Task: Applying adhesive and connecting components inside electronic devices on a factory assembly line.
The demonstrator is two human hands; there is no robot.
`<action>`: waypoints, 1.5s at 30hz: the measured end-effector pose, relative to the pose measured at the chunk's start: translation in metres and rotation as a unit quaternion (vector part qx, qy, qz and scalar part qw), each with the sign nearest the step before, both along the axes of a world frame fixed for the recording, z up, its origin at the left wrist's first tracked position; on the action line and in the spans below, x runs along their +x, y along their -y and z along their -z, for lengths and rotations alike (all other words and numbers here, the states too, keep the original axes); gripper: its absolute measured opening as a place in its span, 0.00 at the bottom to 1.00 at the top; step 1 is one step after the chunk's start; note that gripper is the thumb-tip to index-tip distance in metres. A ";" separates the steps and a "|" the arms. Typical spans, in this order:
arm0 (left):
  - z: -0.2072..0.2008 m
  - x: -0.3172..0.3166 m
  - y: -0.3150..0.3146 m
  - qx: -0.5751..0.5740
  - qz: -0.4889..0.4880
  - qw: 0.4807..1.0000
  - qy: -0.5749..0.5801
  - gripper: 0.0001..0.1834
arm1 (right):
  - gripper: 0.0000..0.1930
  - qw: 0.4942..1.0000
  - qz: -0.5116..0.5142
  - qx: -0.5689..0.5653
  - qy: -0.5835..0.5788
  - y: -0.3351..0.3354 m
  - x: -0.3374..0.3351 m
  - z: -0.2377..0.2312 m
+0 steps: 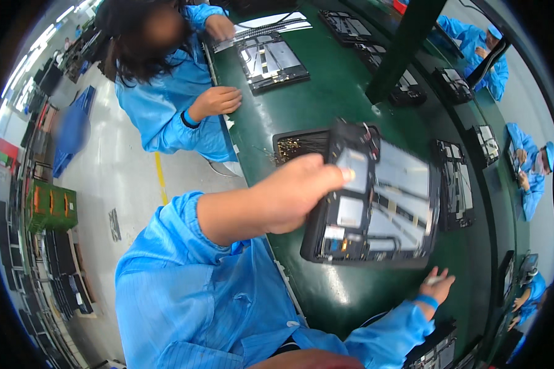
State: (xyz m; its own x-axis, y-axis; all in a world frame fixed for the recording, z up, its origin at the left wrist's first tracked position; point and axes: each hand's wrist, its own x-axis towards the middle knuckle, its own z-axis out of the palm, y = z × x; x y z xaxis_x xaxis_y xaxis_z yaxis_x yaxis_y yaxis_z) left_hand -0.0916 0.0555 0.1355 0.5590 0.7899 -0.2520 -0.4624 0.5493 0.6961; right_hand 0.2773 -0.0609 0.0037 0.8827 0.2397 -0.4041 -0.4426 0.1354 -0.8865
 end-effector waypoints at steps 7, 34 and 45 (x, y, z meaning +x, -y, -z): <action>0.054 0.027 0.014 0.167 0.352 0.882 -0.265 0.19 | 0.26 0.950 0.080 -0.142 0.265 0.087 -0.114 -0.100; 0.066 0.057 -0.024 0.665 -0.055 0.538 -0.515 0.09 | 0.22 0.905 -0.410 -0.045 -0.105 0.126 -0.219 -0.033; 0.069 0.033 0.085 0.855 0.167 0.448 -0.202 0.12 | 0.17 0.869 -0.480 -0.109 0.042 0.122 -0.212 -0.067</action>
